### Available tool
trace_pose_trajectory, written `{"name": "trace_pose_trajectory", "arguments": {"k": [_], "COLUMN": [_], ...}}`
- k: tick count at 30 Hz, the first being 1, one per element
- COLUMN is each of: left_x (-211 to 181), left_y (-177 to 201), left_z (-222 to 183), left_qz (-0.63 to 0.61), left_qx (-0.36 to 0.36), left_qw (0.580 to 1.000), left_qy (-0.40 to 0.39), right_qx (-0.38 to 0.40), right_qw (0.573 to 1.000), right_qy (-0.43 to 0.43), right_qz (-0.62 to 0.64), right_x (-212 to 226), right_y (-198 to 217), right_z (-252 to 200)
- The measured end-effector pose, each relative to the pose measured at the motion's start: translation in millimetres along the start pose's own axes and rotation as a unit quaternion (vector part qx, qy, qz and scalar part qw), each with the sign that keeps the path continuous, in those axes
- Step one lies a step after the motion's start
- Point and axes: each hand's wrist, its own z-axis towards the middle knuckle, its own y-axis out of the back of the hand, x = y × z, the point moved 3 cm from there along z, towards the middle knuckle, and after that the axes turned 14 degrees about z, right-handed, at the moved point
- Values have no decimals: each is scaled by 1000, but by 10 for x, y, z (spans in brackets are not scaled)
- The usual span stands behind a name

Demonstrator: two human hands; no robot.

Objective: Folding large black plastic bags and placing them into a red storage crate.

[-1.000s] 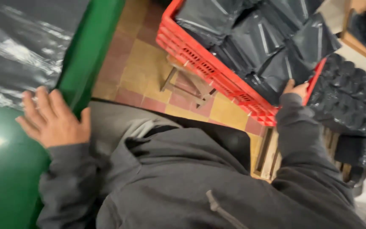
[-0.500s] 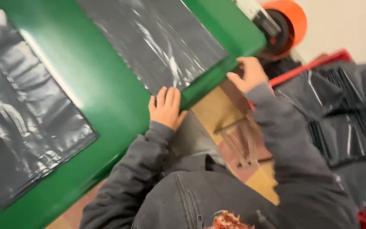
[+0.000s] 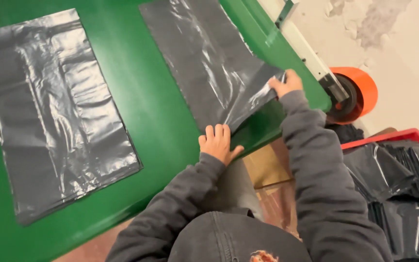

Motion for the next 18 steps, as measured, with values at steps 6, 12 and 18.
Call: {"name": "trace_pose_trajectory", "arguments": {"k": [6,12,18], "left_x": [576,1476,1973], "left_y": [309,1002,474], "left_z": [-240,-688,-177], "left_qz": [-37,-446,-538], "left_qx": [-44,108,78], "left_qw": [998,886,830], "left_qy": [-35,-71,127], "right_qx": [-27,284,340], "right_qw": [947,923,886], "right_qy": [272,20,-38], "right_qz": [169,258,312], "right_x": [1025,557,915], "right_y": [473,600,39], "right_z": [-821,-1660,-1480]}}
